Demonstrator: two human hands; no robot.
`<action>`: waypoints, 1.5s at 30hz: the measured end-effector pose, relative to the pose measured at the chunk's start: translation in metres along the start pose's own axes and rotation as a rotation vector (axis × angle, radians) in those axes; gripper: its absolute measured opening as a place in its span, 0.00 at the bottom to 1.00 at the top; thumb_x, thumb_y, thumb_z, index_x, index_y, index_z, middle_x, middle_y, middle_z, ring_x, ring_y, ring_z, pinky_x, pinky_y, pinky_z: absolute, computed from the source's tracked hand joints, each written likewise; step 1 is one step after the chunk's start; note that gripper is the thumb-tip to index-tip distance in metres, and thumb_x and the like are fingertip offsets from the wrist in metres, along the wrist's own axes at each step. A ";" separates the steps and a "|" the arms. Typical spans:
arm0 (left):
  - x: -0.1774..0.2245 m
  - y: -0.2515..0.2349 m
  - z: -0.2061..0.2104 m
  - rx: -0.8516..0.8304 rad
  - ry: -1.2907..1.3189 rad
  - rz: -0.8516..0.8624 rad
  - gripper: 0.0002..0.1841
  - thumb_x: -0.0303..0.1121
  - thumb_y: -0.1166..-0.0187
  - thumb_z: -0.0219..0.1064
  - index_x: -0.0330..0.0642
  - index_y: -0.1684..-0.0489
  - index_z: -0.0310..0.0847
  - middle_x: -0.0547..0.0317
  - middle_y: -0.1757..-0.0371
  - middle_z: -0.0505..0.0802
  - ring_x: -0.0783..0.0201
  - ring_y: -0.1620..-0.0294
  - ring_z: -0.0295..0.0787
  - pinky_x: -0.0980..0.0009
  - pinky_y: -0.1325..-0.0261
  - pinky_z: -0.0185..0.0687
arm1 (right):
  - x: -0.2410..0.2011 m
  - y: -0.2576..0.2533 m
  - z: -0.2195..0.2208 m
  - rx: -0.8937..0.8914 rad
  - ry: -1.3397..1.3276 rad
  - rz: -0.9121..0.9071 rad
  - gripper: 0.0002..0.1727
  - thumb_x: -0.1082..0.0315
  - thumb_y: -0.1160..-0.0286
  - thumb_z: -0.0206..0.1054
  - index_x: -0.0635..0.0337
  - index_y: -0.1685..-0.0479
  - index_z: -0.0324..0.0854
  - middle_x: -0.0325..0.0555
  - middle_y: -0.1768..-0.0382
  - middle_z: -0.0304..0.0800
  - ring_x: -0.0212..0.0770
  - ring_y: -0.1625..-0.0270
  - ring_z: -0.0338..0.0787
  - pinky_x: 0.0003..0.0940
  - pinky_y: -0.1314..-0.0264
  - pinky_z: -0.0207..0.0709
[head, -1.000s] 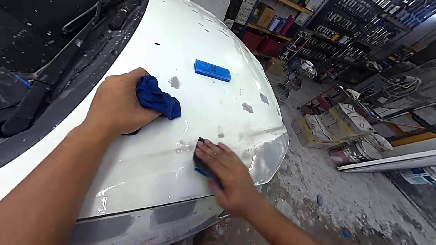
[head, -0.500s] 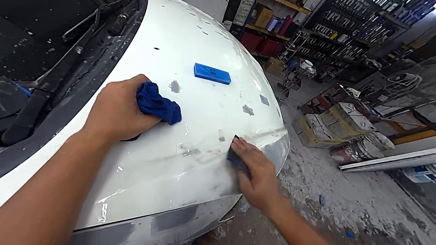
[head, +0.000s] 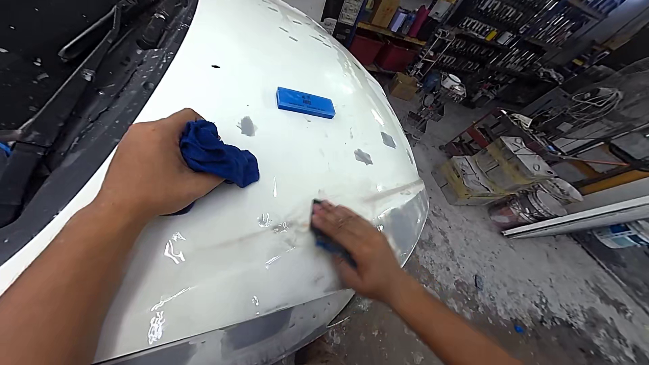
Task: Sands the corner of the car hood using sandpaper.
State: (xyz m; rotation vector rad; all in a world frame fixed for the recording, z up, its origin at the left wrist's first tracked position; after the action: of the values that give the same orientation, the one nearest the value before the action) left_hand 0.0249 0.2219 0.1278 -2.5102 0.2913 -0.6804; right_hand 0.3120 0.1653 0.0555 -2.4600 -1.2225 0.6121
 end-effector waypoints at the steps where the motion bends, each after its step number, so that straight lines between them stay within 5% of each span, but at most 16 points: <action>1: 0.000 0.000 -0.001 0.004 0.004 -0.002 0.25 0.57 0.45 0.71 0.47 0.57 0.82 0.60 0.70 0.88 0.60 0.68 0.87 0.49 0.69 0.78 | 0.017 0.002 -0.006 0.024 0.051 0.042 0.26 0.61 0.19 0.52 0.55 0.27 0.84 0.40 0.22 0.83 0.38 0.15 0.74 0.44 0.10 0.66; 5: -0.004 -0.001 0.000 -0.006 0.008 -0.009 0.25 0.57 0.46 0.71 0.49 0.58 0.83 0.62 0.70 0.88 0.61 0.67 0.88 0.49 0.69 0.79 | -0.002 -0.001 0.004 -0.033 0.134 0.143 0.31 0.55 0.20 0.49 0.59 0.21 0.79 0.45 0.19 0.78 0.43 0.11 0.69 0.49 0.10 0.64; 9: -0.004 -0.002 0.000 -0.015 0.005 -0.002 0.25 0.57 0.46 0.71 0.49 0.58 0.82 0.61 0.70 0.88 0.61 0.68 0.87 0.50 0.69 0.78 | 0.021 -0.001 -0.005 0.005 0.141 0.119 0.28 0.59 0.19 0.49 0.53 0.25 0.83 0.36 0.21 0.82 0.36 0.13 0.72 0.48 0.09 0.64; 12: -0.006 -0.002 0.000 -0.022 -0.001 -0.011 0.24 0.57 0.46 0.71 0.51 0.58 0.82 0.63 0.70 0.88 0.61 0.67 0.88 0.48 0.70 0.79 | 0.016 -0.005 -0.002 -0.044 0.204 0.216 0.31 0.57 0.20 0.49 0.59 0.21 0.79 0.43 0.18 0.78 0.42 0.11 0.69 0.49 0.10 0.63; 17: -0.004 -0.003 0.002 -0.047 0.001 -0.006 0.26 0.57 0.47 0.72 0.48 0.57 0.83 0.59 0.70 0.88 0.57 0.67 0.88 0.45 0.69 0.79 | 0.017 -0.004 -0.003 -0.029 0.192 0.139 0.28 0.58 0.18 0.49 0.52 0.23 0.81 0.36 0.20 0.80 0.37 0.13 0.71 0.49 0.10 0.63; 22: -0.004 -0.003 0.002 -0.045 -0.009 0.000 0.24 0.58 0.47 0.71 0.51 0.60 0.82 0.64 0.72 0.87 0.60 0.68 0.87 0.48 0.70 0.79 | -0.008 -0.003 0.007 -0.083 0.130 0.175 0.31 0.56 0.16 0.45 0.58 0.17 0.75 0.43 0.15 0.74 0.41 0.09 0.64 0.50 0.07 0.59; 25: -0.005 -0.004 0.001 -0.049 -0.015 0.008 0.25 0.58 0.47 0.71 0.50 0.59 0.83 0.62 0.71 0.87 0.59 0.68 0.88 0.47 0.70 0.79 | 0.011 -0.009 0.003 -0.031 0.116 0.104 0.28 0.59 0.16 0.47 0.54 0.22 0.80 0.37 0.19 0.80 0.38 0.12 0.69 0.51 0.08 0.60; 30: -0.002 -0.002 0.000 -0.037 0.001 0.010 0.24 0.57 0.46 0.71 0.50 0.59 0.82 0.63 0.72 0.87 0.61 0.69 0.87 0.49 0.71 0.78 | 0.004 -0.007 0.005 -0.130 0.113 0.163 0.32 0.56 0.16 0.46 0.56 0.14 0.70 0.40 0.12 0.68 0.41 0.06 0.57 0.50 0.05 0.54; 34: -0.003 -0.004 0.002 -0.056 -0.013 0.019 0.24 0.57 0.45 0.71 0.49 0.58 0.83 0.60 0.71 0.87 0.57 0.68 0.88 0.46 0.71 0.78 | 0.020 -0.018 0.003 -0.097 0.061 0.088 0.28 0.59 0.13 0.47 0.53 0.19 0.77 0.37 0.16 0.75 0.38 0.10 0.66 0.48 0.08 0.61; 37: 0.000 -0.003 0.003 -0.054 -0.009 0.028 0.26 0.58 0.45 0.70 0.47 0.58 0.83 0.58 0.71 0.87 0.55 0.68 0.88 0.45 0.71 0.77 | 0.024 -0.028 0.011 -0.143 0.104 0.178 0.33 0.59 0.15 0.47 0.61 0.11 0.65 0.47 0.10 0.65 0.45 0.06 0.57 0.50 0.05 0.51; 40: -0.002 -0.005 -0.001 -0.032 -0.017 0.030 0.24 0.59 0.45 0.69 0.50 0.60 0.82 0.63 0.72 0.87 0.60 0.69 0.87 0.49 0.71 0.78 | -0.027 -0.023 0.023 -0.222 0.061 0.022 0.36 0.57 0.18 0.49 0.62 0.10 0.62 0.46 0.08 0.59 0.43 0.04 0.51 0.48 0.03 0.49; 45: -0.003 -0.002 0.001 -0.048 0.008 0.010 0.25 0.57 0.46 0.72 0.48 0.58 0.83 0.60 0.70 0.88 0.57 0.67 0.88 0.46 0.69 0.79 | 0.023 -0.037 0.014 -0.148 0.115 0.120 0.33 0.57 0.13 0.44 0.62 0.11 0.65 0.47 0.11 0.66 0.42 0.06 0.58 0.44 0.05 0.52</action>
State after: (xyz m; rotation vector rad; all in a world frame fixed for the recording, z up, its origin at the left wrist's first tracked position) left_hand 0.0232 0.2249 0.1272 -2.5505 0.3267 -0.6871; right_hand 0.2925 0.2063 0.0558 -2.6658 -1.1190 0.4171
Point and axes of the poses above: each hand's wrist, its own y-axis away from the middle knuckle, its own z-axis out of the palm, x = y × z, the point moved 10 cm from there along -y, towards the middle knuckle
